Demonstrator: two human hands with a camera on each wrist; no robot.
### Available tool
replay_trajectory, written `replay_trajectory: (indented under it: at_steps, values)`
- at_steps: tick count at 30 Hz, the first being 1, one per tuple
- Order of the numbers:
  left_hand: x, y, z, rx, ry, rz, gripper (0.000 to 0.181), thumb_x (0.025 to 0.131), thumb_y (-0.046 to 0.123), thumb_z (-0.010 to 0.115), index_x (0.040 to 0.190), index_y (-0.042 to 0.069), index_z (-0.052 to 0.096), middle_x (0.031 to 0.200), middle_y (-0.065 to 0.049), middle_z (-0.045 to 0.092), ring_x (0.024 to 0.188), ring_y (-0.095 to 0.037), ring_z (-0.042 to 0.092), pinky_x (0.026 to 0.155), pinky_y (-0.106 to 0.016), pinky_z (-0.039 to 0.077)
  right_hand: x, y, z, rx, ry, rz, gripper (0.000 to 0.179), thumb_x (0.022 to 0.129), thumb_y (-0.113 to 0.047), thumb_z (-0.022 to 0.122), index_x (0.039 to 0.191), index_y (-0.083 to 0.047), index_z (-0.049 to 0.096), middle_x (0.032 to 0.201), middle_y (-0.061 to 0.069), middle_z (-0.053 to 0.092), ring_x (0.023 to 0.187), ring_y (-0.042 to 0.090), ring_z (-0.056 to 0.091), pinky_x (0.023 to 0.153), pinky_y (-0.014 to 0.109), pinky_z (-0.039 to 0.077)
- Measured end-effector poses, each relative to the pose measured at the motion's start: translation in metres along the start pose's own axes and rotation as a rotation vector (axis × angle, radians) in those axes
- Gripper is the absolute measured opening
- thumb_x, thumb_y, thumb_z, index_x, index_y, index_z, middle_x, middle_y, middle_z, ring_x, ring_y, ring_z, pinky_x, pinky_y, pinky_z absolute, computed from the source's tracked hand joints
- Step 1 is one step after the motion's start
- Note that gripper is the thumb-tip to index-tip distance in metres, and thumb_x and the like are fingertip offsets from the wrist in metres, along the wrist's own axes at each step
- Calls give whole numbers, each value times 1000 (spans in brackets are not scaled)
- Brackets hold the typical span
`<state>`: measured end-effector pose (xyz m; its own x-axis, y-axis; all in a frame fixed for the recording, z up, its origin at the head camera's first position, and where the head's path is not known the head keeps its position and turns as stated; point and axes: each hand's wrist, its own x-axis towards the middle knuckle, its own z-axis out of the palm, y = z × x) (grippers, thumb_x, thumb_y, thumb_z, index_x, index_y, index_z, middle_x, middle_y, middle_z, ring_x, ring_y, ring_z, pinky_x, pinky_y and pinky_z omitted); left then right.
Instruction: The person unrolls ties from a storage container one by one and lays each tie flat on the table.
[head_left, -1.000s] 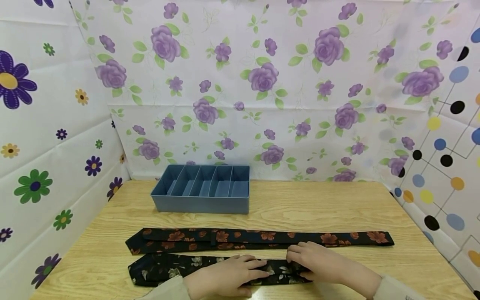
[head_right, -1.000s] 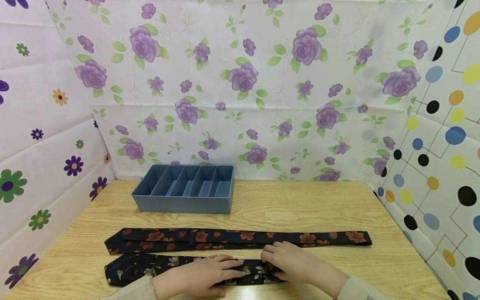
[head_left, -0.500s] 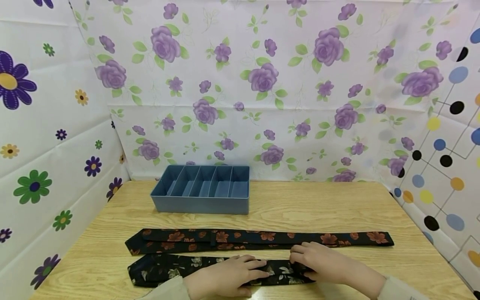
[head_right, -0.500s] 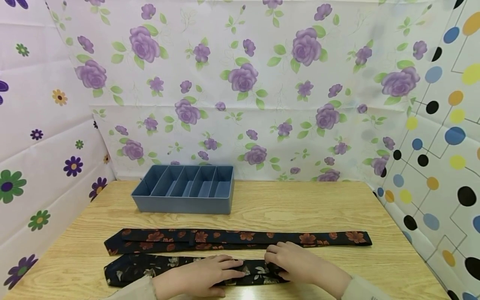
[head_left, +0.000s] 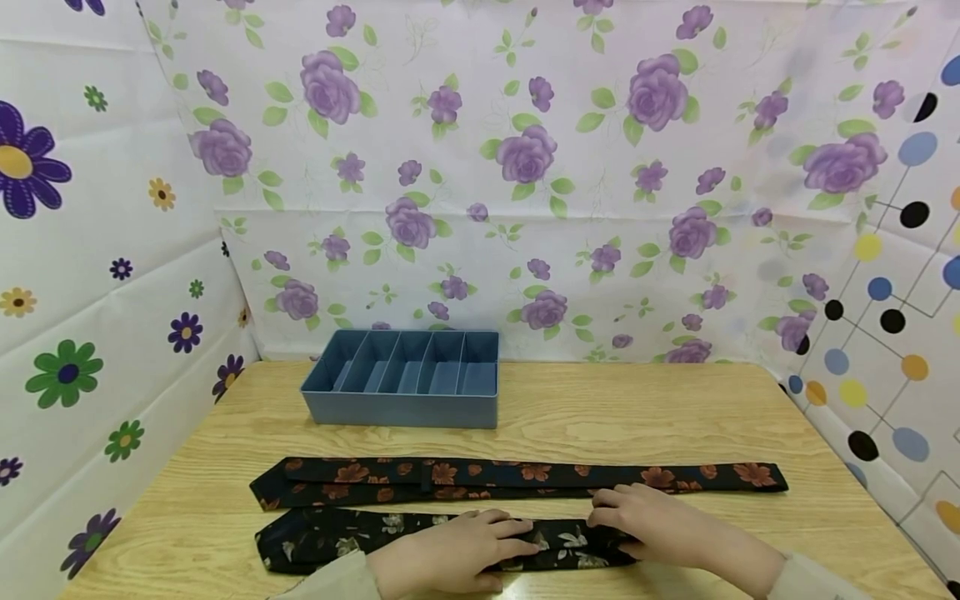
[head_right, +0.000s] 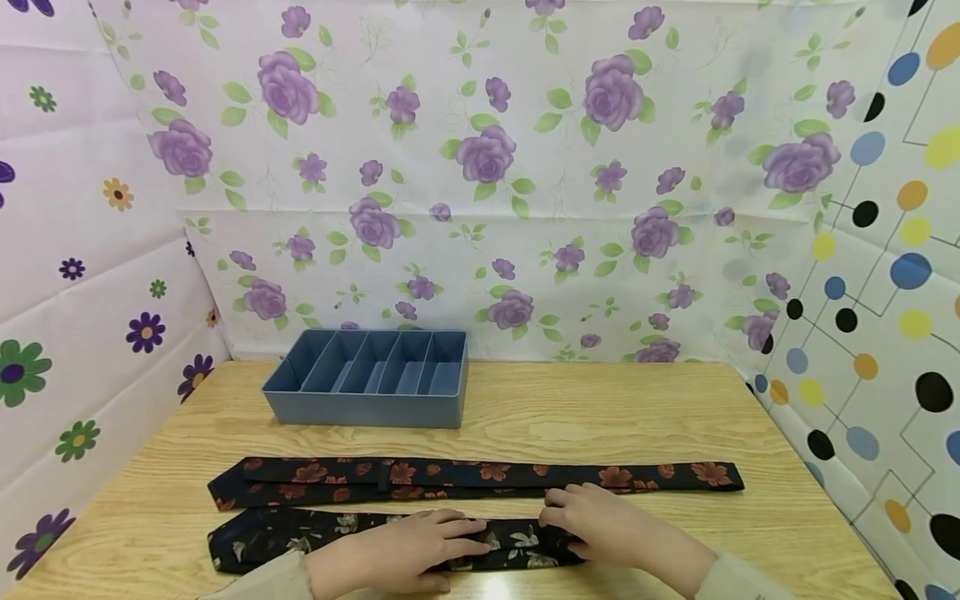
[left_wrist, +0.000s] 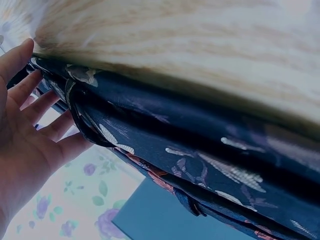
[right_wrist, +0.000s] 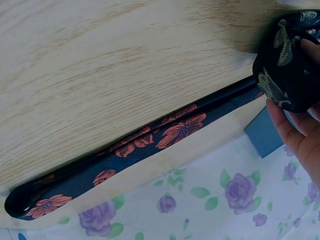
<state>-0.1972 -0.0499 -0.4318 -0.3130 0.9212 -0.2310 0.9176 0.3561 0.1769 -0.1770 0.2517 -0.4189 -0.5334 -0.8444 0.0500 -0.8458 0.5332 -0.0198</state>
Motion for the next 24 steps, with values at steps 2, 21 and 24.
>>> replay_trajectory:
  at_steps: [2, 21, 24]
  values:
    - [0, 0, 1, 19, 13, 4, 52, 97, 35, 51, 146, 30, 35, 153, 3, 32, 136, -19, 38, 97, -33, 48, -1, 1, 1, 9, 8, -4, 38, 73, -16, 80, 107, -22, 64, 103, -4, 60, 81, 6, 59, 64, 21, 49]
    - [-11, -1, 8, 109, 62, 31, 52, 98, 31, 49, 147, 29, 33, 152, 3, 33, 135, -19, 41, 97, -33, 49, -7, 4, 2, 28, -25, 5, 37, 76, -14, 78, 109, -21, 63, 87, -9, 55, 68, -2, 47, 56, 13, 39]
    - [-13, -2, 9, 107, 70, 36, 51, 98, 32, 48, 147, 29, 33, 152, 3, 34, 135, -19, 41, 97, -33, 48, -8, 4, 1, 35, -28, 10, 38, 75, -14, 79, 107, -21, 61, 88, -10, 56, 70, -1, 50, 57, 15, 42]
